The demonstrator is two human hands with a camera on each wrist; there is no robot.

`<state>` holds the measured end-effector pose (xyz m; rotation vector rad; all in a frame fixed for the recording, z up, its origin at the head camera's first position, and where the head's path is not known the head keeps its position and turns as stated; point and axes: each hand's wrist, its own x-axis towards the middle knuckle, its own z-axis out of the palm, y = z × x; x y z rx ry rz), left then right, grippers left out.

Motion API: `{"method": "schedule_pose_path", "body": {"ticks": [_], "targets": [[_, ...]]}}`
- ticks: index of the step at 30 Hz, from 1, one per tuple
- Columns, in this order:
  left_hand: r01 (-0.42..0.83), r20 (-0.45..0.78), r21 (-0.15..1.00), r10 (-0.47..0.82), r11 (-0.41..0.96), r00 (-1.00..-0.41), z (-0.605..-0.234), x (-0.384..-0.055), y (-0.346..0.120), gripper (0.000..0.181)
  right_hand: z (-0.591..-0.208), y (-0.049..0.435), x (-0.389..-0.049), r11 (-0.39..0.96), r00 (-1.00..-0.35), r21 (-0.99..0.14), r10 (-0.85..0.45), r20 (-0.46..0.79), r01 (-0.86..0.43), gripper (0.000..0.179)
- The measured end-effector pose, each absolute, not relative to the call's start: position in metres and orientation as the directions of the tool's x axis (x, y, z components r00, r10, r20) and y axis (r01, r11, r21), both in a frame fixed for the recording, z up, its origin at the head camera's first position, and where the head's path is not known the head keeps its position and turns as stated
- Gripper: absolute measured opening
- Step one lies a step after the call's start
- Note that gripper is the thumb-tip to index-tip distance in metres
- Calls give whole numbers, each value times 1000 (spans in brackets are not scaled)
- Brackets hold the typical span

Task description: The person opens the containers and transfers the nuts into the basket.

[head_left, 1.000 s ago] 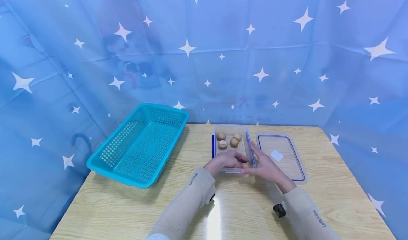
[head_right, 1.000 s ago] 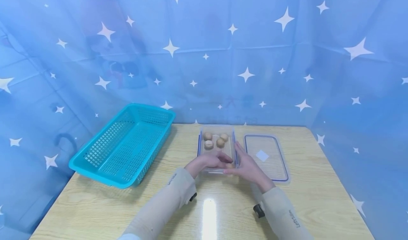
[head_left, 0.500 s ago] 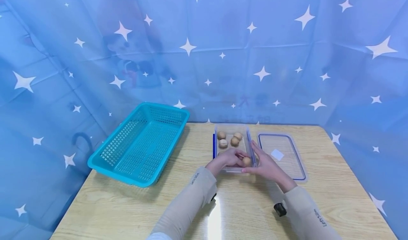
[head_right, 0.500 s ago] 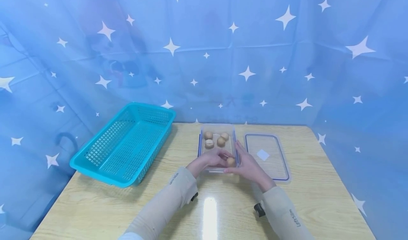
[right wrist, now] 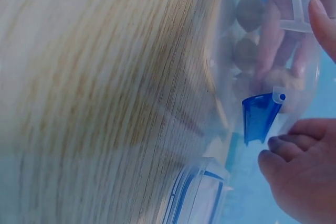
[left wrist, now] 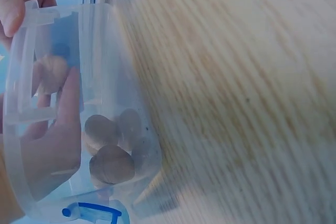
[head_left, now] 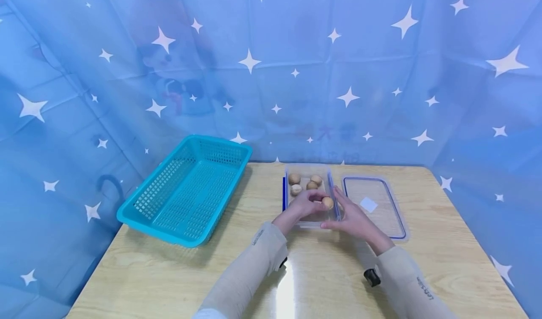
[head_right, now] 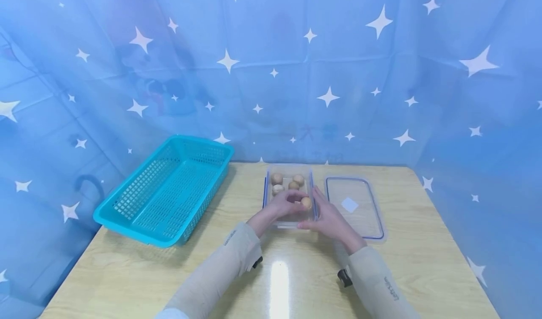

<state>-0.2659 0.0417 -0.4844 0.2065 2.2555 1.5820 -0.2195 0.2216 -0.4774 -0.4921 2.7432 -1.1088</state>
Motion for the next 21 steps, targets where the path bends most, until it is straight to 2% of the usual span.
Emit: {"method": "schedule_pose_path", "body": {"ticks": [3, 11, 16, 21], "targets": [[-107, -203, 946, 302, 305, -931, -484, -266, 40, 37, -478, 220, -219, 681, -934, -690, -357, -19, -246, 116], [-171, -180, 984, 318, 57, -931, -474, -272, 32, 38, -476, 219, -219, 699, -937, -669, -349, -10, -254, 115], [-124, -123, 992, 322, 20, -939, -458, -279, 23, 41, -475, 218, -219, 705, -937, -666, -349, -25, -245, 115], [-46, -57, 998, 324, 41, -944, -439, -287, 13, 41, -473, 218, -219, 709, -937, -660, -349, -23, -248, 115]]}}
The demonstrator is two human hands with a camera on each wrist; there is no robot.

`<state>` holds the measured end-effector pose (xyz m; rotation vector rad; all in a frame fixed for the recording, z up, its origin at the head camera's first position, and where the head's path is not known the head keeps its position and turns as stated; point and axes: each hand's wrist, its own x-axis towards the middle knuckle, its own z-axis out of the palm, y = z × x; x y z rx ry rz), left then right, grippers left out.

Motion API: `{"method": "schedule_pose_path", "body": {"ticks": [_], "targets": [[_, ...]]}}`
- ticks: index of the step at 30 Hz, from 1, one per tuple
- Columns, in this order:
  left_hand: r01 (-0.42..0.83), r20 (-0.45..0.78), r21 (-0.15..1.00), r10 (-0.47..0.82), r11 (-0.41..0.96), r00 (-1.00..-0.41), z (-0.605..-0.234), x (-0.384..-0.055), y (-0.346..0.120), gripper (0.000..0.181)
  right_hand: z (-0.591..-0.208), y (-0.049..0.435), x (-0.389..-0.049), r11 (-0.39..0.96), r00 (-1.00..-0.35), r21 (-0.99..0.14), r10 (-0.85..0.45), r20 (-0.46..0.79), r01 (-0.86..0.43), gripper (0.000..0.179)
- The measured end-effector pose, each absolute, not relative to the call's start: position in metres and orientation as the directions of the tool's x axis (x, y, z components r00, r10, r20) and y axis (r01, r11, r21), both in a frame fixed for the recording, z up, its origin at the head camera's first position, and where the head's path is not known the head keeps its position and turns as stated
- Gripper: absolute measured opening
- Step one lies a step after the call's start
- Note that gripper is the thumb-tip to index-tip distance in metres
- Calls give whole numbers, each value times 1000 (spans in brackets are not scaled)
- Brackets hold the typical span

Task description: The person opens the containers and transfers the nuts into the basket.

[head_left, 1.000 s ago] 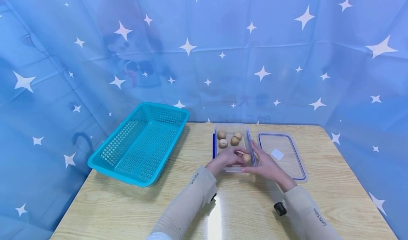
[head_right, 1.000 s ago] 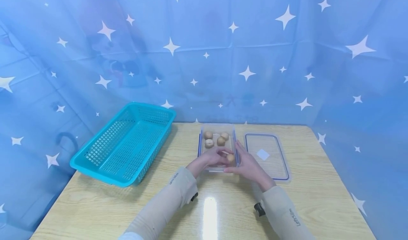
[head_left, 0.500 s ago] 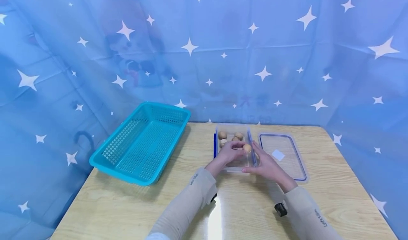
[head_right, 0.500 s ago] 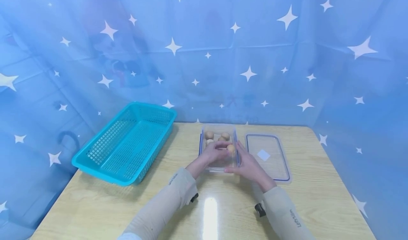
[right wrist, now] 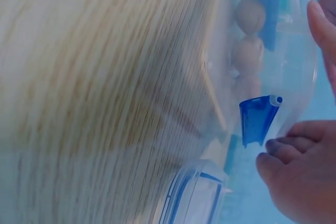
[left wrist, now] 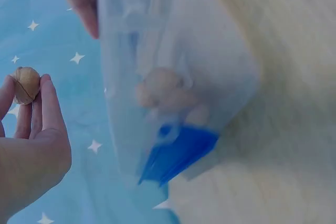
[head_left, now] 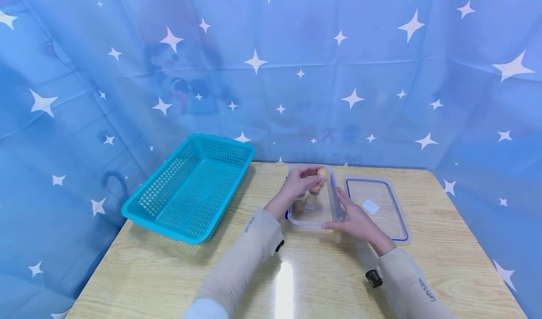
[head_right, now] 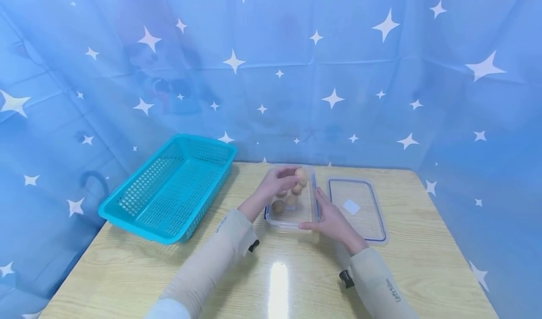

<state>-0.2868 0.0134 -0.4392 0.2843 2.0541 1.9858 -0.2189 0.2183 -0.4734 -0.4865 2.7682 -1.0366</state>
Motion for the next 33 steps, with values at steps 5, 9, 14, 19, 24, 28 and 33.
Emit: {"method": "schedule_pose_path", "body": {"ticks": [5, 9, 14, 19, 24, 28, 33], "targets": [[-28, -34, 999, 337, 23, -941, -419, -294, 2, 42, -473, 216, -219, 708, -936, -662, -350, -26, -246, 115], [-39, -36, 999, 340, -4, -940, -399, -302, -8, 43, -471, 215, -218, 704, -935, -664, -355, -23, -251, 113], [-42, -41, 999, 297, 2, -954, -374, -312, -27, 44, -474, 217, -217, 714, -937, -653, -350, -17, -255, 113], [-31, -30, 999, 210, -5, -977, -351, -318, -58, 46, -474, 216, -218, 720, -934, -641, -358, -13, -267, 114], [4, 7, 1000, 142, -23, -990, -338, -321, -94, 47, -472, 215, -218, 724, -933, -635, -360, -15, -270, 113], [6, 10, 999, 87, -43, -996, -331, -322, -123, 47, -471, 214, -217, 721, -933, -640, -359, -15, -267, 113], [1, 4, 995, 24, -98, -1000, -324, -322, -157, 47, -472, 214, -218, 716, -934, -644, -358, -10, -268, 113]]}}
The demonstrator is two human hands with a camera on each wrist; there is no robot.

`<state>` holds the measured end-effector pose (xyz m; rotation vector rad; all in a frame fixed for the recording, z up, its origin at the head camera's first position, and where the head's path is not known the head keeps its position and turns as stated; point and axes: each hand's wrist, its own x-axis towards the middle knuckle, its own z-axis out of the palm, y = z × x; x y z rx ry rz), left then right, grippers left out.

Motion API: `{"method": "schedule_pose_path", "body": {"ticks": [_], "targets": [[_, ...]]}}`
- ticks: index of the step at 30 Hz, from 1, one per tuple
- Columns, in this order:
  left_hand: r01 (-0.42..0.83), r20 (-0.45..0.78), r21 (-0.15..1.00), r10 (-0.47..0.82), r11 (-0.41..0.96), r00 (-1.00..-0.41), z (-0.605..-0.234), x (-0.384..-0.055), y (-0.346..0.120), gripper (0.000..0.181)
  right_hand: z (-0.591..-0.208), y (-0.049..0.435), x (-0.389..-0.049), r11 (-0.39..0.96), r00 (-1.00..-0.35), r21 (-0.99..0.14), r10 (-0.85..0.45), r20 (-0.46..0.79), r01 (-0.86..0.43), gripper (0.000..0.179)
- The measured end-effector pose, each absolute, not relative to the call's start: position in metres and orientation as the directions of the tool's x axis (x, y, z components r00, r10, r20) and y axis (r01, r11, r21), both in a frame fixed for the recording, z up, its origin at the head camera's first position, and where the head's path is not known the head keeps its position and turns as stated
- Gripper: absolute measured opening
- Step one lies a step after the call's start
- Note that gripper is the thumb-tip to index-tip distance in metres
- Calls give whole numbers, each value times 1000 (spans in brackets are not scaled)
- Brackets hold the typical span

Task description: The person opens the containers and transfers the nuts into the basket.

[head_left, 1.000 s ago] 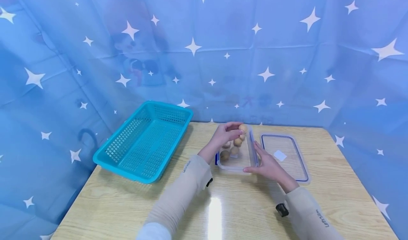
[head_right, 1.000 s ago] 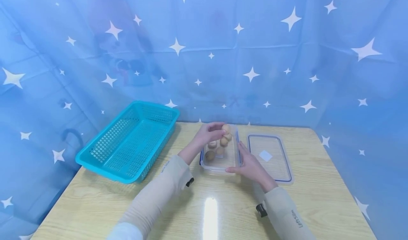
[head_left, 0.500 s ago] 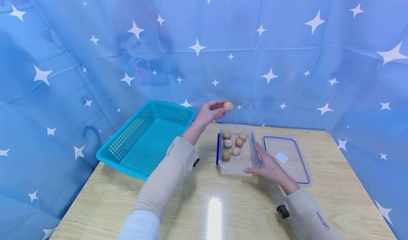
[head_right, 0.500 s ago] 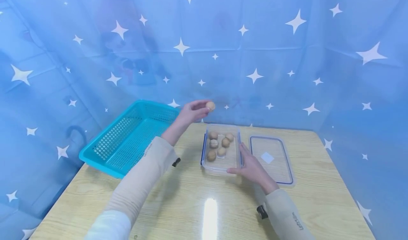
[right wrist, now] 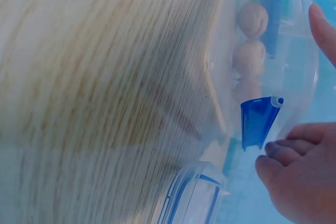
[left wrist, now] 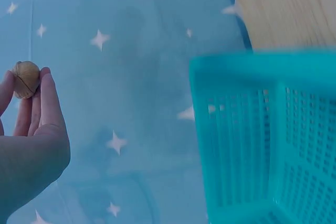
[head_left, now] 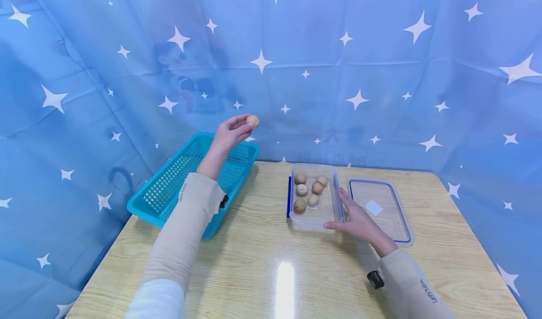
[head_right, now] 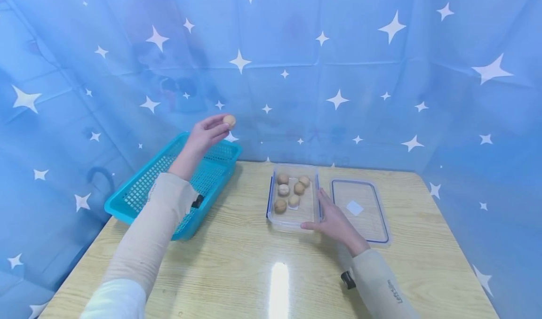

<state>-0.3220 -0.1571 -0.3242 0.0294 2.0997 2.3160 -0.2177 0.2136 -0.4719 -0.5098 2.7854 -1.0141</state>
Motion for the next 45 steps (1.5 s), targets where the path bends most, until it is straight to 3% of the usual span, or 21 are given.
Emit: {"method": "schedule_pose_path", "body": {"ticks": [5, 16, 34, 45], "targets": [[-13, -14, 993, -12, -119, -1000, -332, -320, -182, 48, -474, 216, -217, 722, -936, -642, -353, -19, -259, 113], [-96, -95, 995, -68, 2, -993, -379, -322, -212, 50, -476, 217, -219, 723, -936, -641, -351, -21, -257, 116], [-293, -292, 951, -27, 101, -956, -451, -333, -229, 50, -474, 218, -217, 705, -937, -666, -349, -26, -244, 114], [-291, -312, 896, 8, 336, -950, -468, -331, -236, 48, -473, 218, -216, 710, -940, -665, -339, -32, -234, 117]]}}
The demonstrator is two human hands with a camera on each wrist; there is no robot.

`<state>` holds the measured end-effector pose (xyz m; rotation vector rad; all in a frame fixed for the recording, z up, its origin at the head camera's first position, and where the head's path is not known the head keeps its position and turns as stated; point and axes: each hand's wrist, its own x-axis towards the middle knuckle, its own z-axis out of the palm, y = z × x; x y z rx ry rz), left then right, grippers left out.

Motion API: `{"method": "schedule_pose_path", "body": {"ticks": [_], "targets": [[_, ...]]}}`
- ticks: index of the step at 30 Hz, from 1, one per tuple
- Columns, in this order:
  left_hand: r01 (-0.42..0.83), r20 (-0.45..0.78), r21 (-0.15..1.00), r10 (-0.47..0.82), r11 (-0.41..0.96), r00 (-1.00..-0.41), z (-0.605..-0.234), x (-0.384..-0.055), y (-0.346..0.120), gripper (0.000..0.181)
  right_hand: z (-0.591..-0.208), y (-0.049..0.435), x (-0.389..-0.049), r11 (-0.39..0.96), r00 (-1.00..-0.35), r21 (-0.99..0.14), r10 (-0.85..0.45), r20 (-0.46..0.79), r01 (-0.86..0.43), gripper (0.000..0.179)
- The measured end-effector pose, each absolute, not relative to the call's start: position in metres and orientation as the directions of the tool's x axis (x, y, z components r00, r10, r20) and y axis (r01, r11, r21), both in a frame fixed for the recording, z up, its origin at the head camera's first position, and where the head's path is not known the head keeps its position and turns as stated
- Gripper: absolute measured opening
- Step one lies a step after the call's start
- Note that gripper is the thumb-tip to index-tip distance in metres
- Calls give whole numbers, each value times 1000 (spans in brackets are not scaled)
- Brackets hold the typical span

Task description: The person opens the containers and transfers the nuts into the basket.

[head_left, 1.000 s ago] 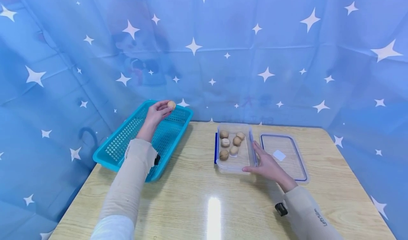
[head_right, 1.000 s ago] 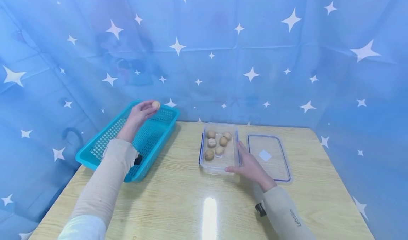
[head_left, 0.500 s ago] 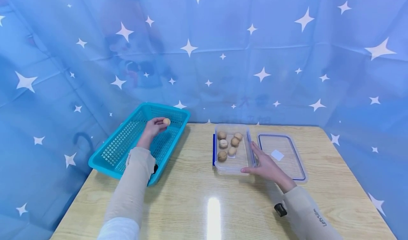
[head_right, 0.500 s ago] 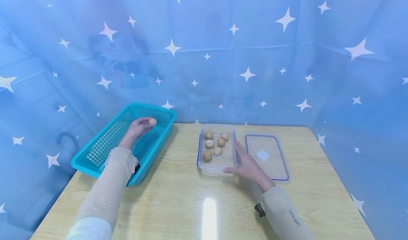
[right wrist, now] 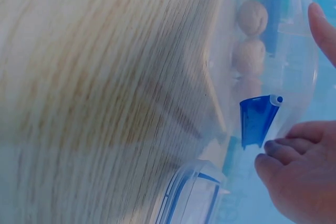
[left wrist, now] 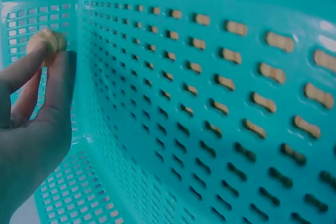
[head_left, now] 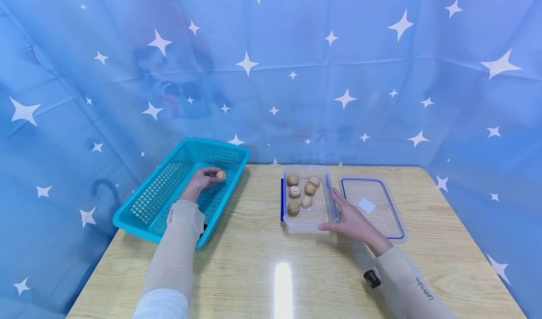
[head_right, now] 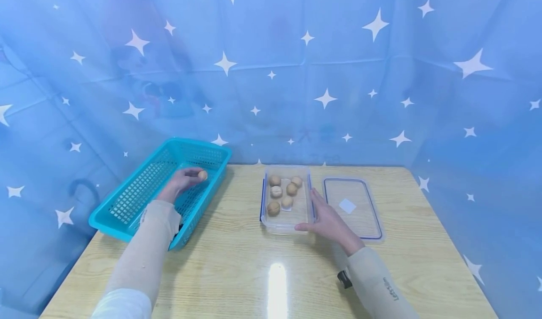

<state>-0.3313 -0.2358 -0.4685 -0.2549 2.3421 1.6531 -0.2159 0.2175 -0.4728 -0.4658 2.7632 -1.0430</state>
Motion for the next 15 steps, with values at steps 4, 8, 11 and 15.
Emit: {"method": "schedule_pose_path", "body": {"ticks": [4, 8, 11, 15], "targets": [[-285, -328, 858, 30, 427, -944, -472, -330, -238, 46, -473, 217, -216, 708, -942, -668, -335, -32, -229, 117], [-309, -358, 833, 22, 459, -933, -474, -329, -238, 44, -473, 217, -216, 708, -942, -669, -333, -32, -228, 117], [-327, -377, 827, 19, 457, -926, -475, -327, -238, 43, -473, 217, -216, 713, -942, -663, -334, -35, -228, 117], [-329, -377, 827, 14, 457, -926, -475, -326, -237, 42, -472, 217, -216, 716, -941, -660, -335, -38, -228, 117]]}}
